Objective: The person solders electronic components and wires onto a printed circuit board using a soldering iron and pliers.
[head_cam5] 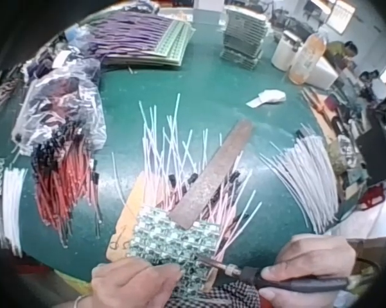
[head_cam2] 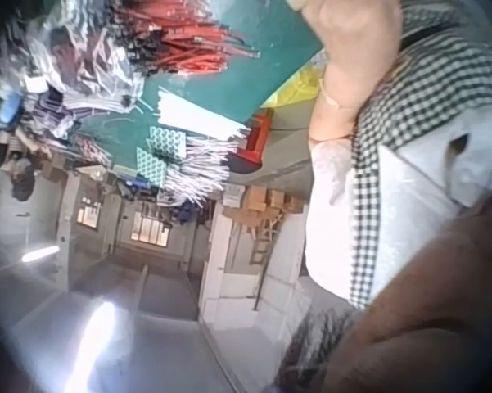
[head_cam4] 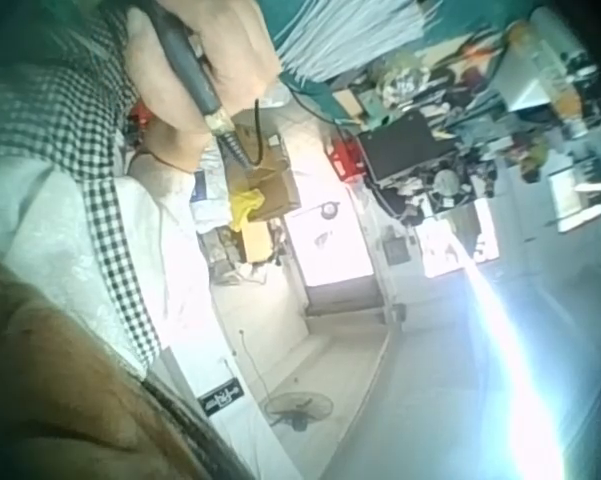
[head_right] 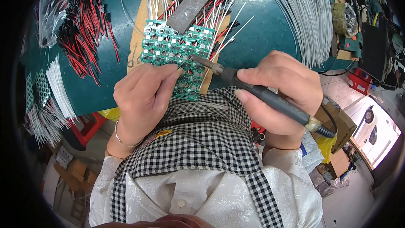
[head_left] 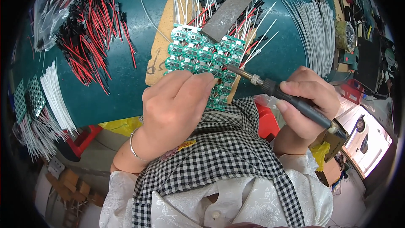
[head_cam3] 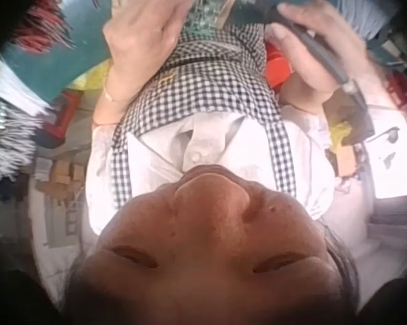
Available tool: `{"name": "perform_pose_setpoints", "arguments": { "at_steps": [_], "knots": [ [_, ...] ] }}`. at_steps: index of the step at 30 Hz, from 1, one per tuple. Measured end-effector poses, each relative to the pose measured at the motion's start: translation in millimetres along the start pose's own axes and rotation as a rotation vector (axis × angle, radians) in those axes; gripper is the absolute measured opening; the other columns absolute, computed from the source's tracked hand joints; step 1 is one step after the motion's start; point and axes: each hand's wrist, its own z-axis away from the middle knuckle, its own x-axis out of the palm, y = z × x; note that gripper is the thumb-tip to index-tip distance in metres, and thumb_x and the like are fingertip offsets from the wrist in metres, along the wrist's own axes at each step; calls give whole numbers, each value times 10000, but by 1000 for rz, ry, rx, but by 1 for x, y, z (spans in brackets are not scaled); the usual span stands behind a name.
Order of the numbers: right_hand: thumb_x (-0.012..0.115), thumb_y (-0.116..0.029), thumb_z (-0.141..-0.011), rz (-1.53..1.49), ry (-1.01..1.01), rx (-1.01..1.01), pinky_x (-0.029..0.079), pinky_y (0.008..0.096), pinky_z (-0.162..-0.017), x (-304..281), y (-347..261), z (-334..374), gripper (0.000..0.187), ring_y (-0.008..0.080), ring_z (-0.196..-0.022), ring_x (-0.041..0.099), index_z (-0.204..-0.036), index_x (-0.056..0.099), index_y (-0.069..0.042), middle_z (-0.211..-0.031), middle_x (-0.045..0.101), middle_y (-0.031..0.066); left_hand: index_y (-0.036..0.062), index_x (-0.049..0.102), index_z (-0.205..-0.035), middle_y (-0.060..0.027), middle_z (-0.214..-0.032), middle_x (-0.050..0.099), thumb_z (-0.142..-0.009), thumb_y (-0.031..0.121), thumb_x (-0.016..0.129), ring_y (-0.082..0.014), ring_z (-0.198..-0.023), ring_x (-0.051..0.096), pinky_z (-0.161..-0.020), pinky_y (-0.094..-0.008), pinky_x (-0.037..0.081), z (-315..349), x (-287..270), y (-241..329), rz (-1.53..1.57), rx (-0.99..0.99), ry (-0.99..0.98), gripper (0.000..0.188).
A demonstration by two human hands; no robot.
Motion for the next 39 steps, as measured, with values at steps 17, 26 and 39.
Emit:
{"name": "perform_pose_setpoints", "arguments": {
  "at_steps": [17,26,39],
  "knots": [
    [786,8,-606,-39,-85,2,455,307,-552,-3,3,-5,265,215,-604,606,-870,765,26,-695,653,105,13,705,-928,-75,-702,585,-743,-58,789,-223,-593,581,-527,-339,461,0,7,1,-46,42,-26,215],
    [799,12,-641,-14,-194,5,462,318,-567,-7,-3,-11,281,219,-642,611,-920,777,-10,-722,635,85,0,689,-933,-85,-754,614,-739,-35,778,-242,-651,627,-558,-353,508,-2,8,2,-119,56,-61,216],
    [781,-10,-594,-78,18,-26,414,303,-531,-18,-1,0,255,204,-577,574,-839,744,50,-673,642,97,16,664,-831,-83,-715,636,-737,-56,788,-233,-576,596,-525,-322,465,-9,-16,7,102,-52,-16,172]
  ]
}}
